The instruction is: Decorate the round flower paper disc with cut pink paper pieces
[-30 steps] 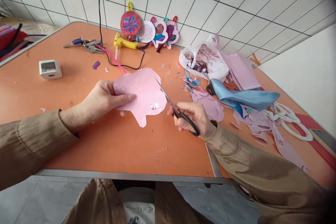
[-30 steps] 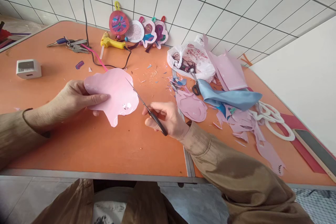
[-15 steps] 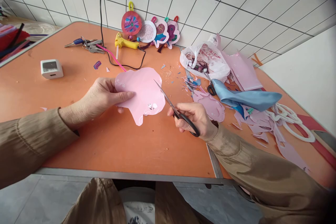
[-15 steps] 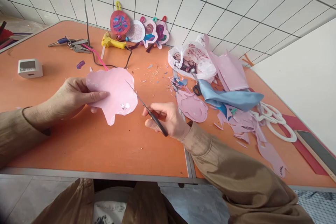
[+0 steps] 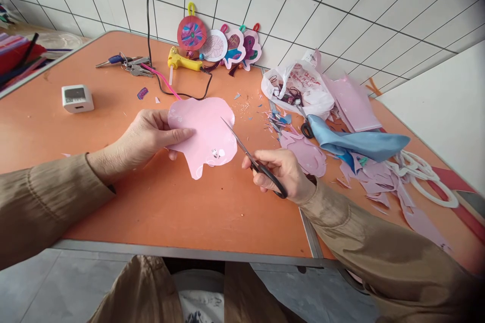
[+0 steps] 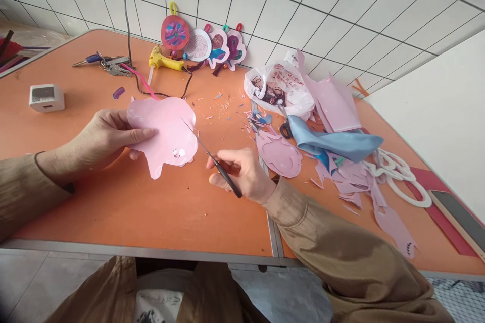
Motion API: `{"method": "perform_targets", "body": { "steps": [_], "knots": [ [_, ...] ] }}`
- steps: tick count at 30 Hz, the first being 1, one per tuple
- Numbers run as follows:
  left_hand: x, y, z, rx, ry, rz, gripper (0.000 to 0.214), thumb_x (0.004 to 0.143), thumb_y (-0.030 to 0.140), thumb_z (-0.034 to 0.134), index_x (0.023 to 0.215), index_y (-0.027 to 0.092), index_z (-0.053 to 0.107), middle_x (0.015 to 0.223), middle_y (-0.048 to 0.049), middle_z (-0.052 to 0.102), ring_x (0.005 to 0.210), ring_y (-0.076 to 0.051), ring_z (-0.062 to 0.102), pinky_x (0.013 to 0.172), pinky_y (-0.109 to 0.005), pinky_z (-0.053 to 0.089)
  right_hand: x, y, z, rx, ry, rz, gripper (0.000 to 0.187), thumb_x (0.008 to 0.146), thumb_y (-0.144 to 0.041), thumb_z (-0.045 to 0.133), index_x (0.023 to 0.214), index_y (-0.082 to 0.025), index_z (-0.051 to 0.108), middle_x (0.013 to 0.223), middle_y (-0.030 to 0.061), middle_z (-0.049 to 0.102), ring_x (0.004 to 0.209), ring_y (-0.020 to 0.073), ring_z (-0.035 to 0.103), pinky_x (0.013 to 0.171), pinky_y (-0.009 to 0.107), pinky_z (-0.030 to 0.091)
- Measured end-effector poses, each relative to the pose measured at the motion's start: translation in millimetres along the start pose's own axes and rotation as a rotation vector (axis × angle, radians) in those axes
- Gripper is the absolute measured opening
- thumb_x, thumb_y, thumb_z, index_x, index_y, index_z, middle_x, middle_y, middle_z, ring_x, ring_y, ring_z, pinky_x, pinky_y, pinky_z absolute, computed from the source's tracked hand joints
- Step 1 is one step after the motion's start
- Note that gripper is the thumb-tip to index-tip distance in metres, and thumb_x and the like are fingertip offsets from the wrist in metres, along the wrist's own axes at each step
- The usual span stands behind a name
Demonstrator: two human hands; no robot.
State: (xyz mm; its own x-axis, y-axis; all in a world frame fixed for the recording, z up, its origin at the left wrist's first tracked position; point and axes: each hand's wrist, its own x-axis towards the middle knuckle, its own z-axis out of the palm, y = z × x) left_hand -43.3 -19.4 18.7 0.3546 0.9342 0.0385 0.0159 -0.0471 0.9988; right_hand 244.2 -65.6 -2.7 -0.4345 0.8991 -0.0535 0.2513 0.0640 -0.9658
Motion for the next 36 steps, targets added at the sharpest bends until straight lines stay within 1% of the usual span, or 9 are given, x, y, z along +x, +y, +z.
{"method": "perform_targets", "body": {
  "steps": [6,12,16,19,25,27,31,36],
  "knots": [
    [0.6,-1.1,0.1,-0.019,0.001,0.005,0.027,0.070,0.036,0.088,0.061,0.016,0.072,0.045,0.0016,0.058,0.038,-0.009,0.050,0.037,-0.020,0.041,-0.4,-0.2,0.5,0.001,0.005,-0.004,0.041,0.074,-0.052,0.078,0.085,-0.015,0.066,0.053,-0.0052,0.050,0.040,0.0071,0.047,0.038,0.019,0.038],
    [0.1,-2.3,-1.0,-0.010,-0.016,-0.017,0.029,0.072,0.038,0.086,0.061,0.016,0.070,0.045,0.0010,0.058,0.039,-0.009,0.051,0.038,-0.021,0.042,-1.3,-0.6,0.0,-0.013,0.015,-0.008,0.044,0.073,-0.055,0.079,0.086,-0.015,0.067,0.054,-0.0061,0.048,0.040,0.0072,0.047,0.037,0.020,0.038],
    [-0.9,1.1,-0.5,0.015,-0.027,-0.068,0.031,0.072,0.042,0.087,0.063,0.016,0.071,0.046,0.0001,0.060,0.041,-0.011,0.053,0.042,-0.022,0.044,-1.9,0.3,-0.6,-0.015,0.028,-0.013,0.045,0.073,-0.056,0.079,0.087,-0.015,0.067,0.055,-0.0060,0.048,0.040,0.0072,0.047,0.037,0.020,0.040],
    [-1.6,4.4,1.4,0.018,-0.042,-0.115,0.032,0.069,0.043,0.088,0.063,0.016,0.072,0.048,-0.0011,0.063,0.043,-0.012,0.056,0.045,-0.023,0.047,-1.6,0.6,-0.4,-0.015,0.026,-0.012,0.045,0.074,-0.056,0.078,0.088,-0.014,0.068,0.056,-0.0055,0.049,0.040,0.0078,0.049,0.038,0.020,0.039],
    [-2.2,3.5,5.5,-0.055,-0.054,-0.146,0.034,0.066,0.041,0.090,0.060,0.015,0.070,0.048,-0.0023,0.063,0.045,-0.013,0.058,0.047,-0.023,0.049,-1.9,0.2,0.0,-0.022,0.040,-0.029,0.045,0.071,-0.055,0.081,0.086,-0.015,0.068,0.055,-0.0055,0.050,0.039,0.0085,0.050,0.038,0.021,0.039],
    [-2.5,2.3,6.0,-0.072,-0.055,-0.165,0.033,0.065,0.040,0.090,0.060,0.014,0.070,0.049,-0.0025,0.064,0.045,-0.013,0.057,0.047,-0.023,0.049,-2.3,0.6,0.0,-0.010,0.036,-0.036,0.044,0.072,-0.054,0.081,0.087,-0.015,0.067,0.055,-0.0053,0.051,0.039,0.0084,0.050,0.038,0.020,0.039],
    [-4.0,0.6,6.6,-0.094,-0.074,-0.186,0.033,0.066,0.040,0.090,0.062,0.014,0.071,0.052,-0.0036,0.066,0.047,-0.013,0.058,0.049,-0.024,0.050,-1.9,2.9,0.6,-0.004,0.044,-0.040,0.046,0.076,-0.059,0.077,0.088,-0.015,0.067,0.055,-0.0049,0.052,0.040,0.0086,0.050,0.039,0.021,0.042],
    [-7.9,-1.2,8.2,-0.085,-0.110,-0.168,0.033,0.068,0.039,0.089,0.059,0.013,0.071,0.059,-0.0043,0.068,0.055,-0.014,0.059,0.055,-0.026,0.049,-1.1,3.4,2.0,-0.002,0.083,-0.035,0.055,0.070,-0.066,0.079,0.088,-0.014,0.069,0.054,-0.0053,0.050,0.039,0.0089,0.049,0.038,0.023,0.045]
  ]
}}
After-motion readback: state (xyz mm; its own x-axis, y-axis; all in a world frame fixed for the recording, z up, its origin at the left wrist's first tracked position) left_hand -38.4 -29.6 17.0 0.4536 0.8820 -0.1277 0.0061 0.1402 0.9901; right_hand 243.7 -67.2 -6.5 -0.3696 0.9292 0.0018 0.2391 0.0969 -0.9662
